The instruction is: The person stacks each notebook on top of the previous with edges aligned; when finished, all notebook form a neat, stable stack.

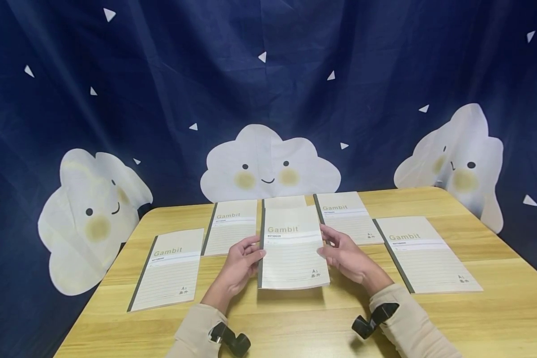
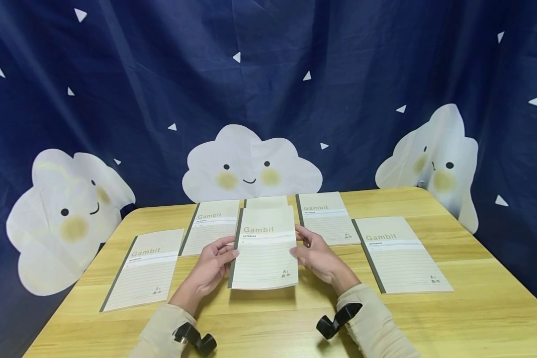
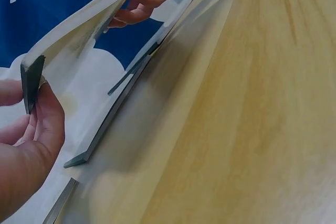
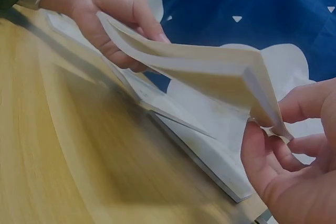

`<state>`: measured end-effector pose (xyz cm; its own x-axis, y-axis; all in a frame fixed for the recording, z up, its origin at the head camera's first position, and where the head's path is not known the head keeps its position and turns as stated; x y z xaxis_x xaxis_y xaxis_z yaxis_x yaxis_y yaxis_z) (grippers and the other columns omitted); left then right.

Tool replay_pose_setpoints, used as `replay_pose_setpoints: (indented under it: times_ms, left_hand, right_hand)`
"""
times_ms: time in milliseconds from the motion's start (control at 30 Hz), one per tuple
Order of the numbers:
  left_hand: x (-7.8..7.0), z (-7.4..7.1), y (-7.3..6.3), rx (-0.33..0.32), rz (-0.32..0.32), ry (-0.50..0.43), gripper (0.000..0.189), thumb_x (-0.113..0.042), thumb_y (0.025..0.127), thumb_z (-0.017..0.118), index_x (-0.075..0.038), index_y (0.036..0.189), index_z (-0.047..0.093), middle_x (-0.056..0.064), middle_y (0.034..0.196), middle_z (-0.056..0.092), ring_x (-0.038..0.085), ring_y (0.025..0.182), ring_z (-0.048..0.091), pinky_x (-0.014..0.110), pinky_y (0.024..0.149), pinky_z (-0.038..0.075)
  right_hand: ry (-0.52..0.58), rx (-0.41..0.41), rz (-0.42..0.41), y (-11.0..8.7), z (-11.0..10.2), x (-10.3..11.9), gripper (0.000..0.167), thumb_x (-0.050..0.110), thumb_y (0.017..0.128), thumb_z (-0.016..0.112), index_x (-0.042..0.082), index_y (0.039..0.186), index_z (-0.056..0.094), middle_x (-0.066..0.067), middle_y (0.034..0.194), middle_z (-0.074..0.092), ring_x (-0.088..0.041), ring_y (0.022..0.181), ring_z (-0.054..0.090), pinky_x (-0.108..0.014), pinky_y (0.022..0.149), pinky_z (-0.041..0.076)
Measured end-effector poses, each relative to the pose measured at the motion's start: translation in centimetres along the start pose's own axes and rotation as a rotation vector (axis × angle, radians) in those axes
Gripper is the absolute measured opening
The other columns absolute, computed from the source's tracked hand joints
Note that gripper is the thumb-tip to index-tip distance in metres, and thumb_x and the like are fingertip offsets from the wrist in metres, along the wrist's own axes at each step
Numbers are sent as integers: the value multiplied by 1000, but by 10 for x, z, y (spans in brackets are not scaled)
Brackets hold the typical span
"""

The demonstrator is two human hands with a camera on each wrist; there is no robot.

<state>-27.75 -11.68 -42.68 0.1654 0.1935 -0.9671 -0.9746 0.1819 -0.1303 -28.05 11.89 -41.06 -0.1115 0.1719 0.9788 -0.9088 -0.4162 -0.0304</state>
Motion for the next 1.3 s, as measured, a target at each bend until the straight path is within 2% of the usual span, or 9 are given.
replay_pose_setpoints:
  times_ms: [100, 167, 300, 433, 600, 767, 900, 1133, 1300]
  left_hand:
    - [-1, 2, -2, 23, -2, -6, 59, 3, 85, 60, -4, 140, 39, 1, 92, 55, 10, 74, 54, 21, 61, 49]
    - [-2, 3, -3, 43, -5, -11, 63, 3, 84, 60, -7, 142, 36, 1, 92, 54, 10, 73, 54, 21, 61, 50]
    - [-4, 4, -6, 73, 2, -9, 69, 3, 84, 58, -11, 146, 30, 2, 95, 52, 10, 73, 54, 23, 63, 51]
    - [-3, 4, -6, 76, 11, -2, 69, 3, 85, 58, -12, 146, 30, 2, 97, 51, 10, 73, 54, 22, 61, 50]
    - [-2, 2, -4, 22, 19, -14, 65, 3, 85, 60, -7, 144, 34, 1, 94, 54, 8, 70, 52, 17, 55, 43]
    - [0, -2, -2, -55, 39, -17, 52, 3, 85, 60, 2, 134, 43, 3, 94, 58, 10, 73, 58, 18, 56, 47]
    - [0, -3, -1, -87, 49, -17, 46, 2, 86, 60, 3, 130, 46, 4, 96, 59, 10, 75, 60, 19, 57, 49]
    - [-2, -1, -2, -73, 51, -29, 48, 5, 86, 58, 2, 132, 46, 3, 95, 55, 11, 78, 59, 22, 62, 53]
    - [-2, 1, -3, -37, 36, -24, 57, 6, 85, 57, 0, 139, 39, 3, 97, 50, 10, 76, 54, 18, 57, 47]
  right_hand:
    - [-10, -24, -14, -1, -1, 0, 75, -5, 85, 52, -3, 148, 12, -19, 127, 32, -10, 86, 51, -12, 60, 42]
    - [-19, -51, -16, -1, -3, 1, 71, -4, 86, 53, -4, 147, 17, -17, 125, 35, -8, 83, 51, -12, 61, 43]
    - [-40, -123, -6, -1, -6, 0, 63, -1, 88, 56, -7, 144, 27, -16, 122, 38, -10, 90, 53, -16, 73, 49]
    - [-64, -167, -2, 0, -7, 0, 61, 2, 88, 58, -8, 141, 31, -15, 120, 38, -12, 97, 52, -18, 82, 50]
    - [-55, -140, -9, 1, -6, 0, 67, 0, 84, 61, -5, 143, 30, -17, 126, 37, -13, 94, 53, -17, 74, 50]
    - [-53, -53, -8, 1, -1, -2, 78, -4, 81, 63, -1, 147, 23, -20, 139, 28, -12, 89, 49, -15, 65, 45]
    - [-64, -32, -24, 2, -1, -3, 80, -5, 80, 63, -1, 148, 20, -21, 141, 26, -10, 85, 50, -15, 63, 43]
    - [-98, -91, -20, 2, -4, -5, 76, -3, 80, 65, -2, 146, 27, -20, 126, 37, -12, 89, 52, -17, 70, 50]
    - [-178, -154, -39, 2, -6, -5, 67, 0, 83, 64, -4, 142, 34, -23, 130, 43, -17, 100, 56, -23, 80, 53]
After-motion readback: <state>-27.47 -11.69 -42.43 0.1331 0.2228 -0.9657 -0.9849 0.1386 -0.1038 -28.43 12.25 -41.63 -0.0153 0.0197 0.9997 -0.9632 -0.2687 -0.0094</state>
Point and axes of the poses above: each hand's wrist, its own y-axis towards the middle knuckle, its own z-axis out of the palm, x = y × z, the point moved 6 cm from there along y, towards the middle knuckle
